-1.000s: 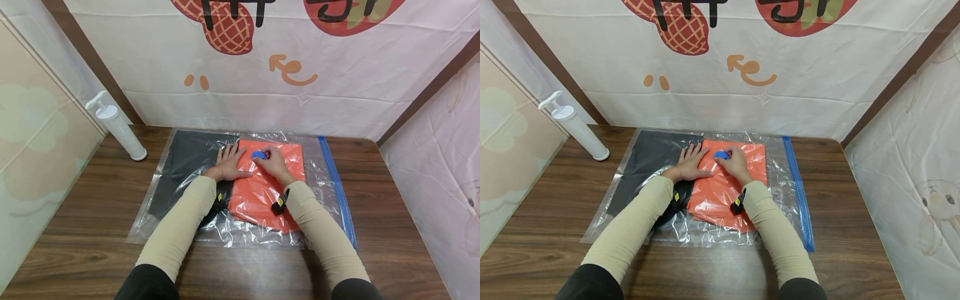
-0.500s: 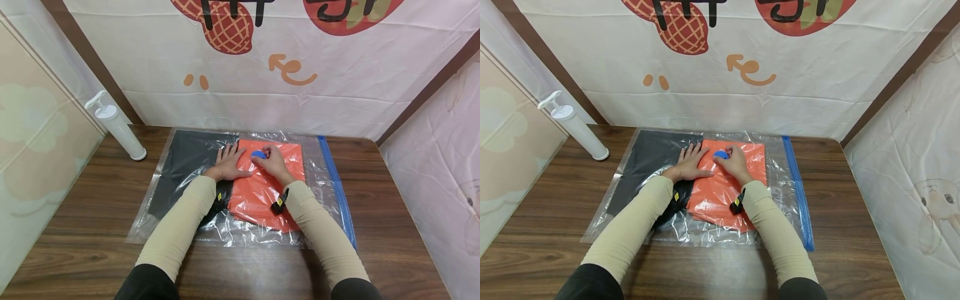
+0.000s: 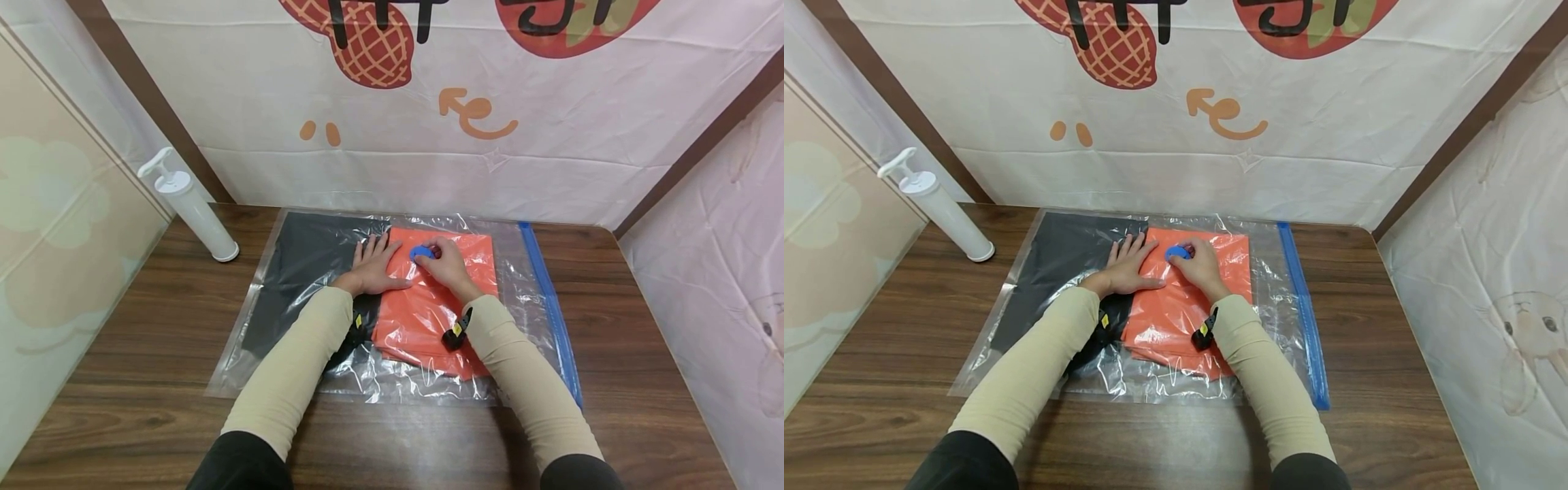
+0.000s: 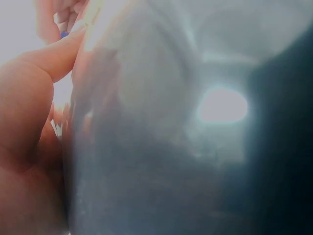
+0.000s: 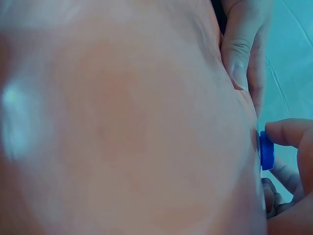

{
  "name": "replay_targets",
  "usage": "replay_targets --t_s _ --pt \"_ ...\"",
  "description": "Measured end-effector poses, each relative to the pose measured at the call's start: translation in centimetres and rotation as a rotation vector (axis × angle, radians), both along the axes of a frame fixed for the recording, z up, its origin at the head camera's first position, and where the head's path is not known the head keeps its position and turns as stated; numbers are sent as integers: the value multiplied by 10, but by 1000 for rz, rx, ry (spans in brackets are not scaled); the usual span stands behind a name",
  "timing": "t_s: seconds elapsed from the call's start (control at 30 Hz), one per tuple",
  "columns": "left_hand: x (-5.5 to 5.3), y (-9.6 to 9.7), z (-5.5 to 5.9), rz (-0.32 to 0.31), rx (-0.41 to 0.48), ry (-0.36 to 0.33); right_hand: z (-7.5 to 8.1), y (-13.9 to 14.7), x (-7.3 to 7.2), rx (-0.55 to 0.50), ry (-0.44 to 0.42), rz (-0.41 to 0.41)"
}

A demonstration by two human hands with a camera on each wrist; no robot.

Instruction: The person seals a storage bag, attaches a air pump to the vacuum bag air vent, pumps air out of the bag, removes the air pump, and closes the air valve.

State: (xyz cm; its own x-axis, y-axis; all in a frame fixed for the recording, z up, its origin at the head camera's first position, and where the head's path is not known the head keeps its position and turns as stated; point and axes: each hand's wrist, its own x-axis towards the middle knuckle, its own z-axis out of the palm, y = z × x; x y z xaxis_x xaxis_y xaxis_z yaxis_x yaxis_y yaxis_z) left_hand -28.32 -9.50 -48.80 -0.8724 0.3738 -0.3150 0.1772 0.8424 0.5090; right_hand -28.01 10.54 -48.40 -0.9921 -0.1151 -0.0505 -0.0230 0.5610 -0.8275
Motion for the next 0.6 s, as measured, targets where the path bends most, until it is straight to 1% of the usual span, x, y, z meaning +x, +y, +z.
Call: replay_targets --t_s 0.13,0.37,0.43,0.6 --pt "1 1 2 1 -5 -4 0 0 1 -35 -24 -9" --pt "2 1 3 0 -11 -10 -1 -1 2 -69 -20 -25" --pt "1 1 2 1 -14 -10 -2 -1 2 -61 -14 -29" --pt "0 1 0 1 -26 -12 -3 0 1 0 16 -10"
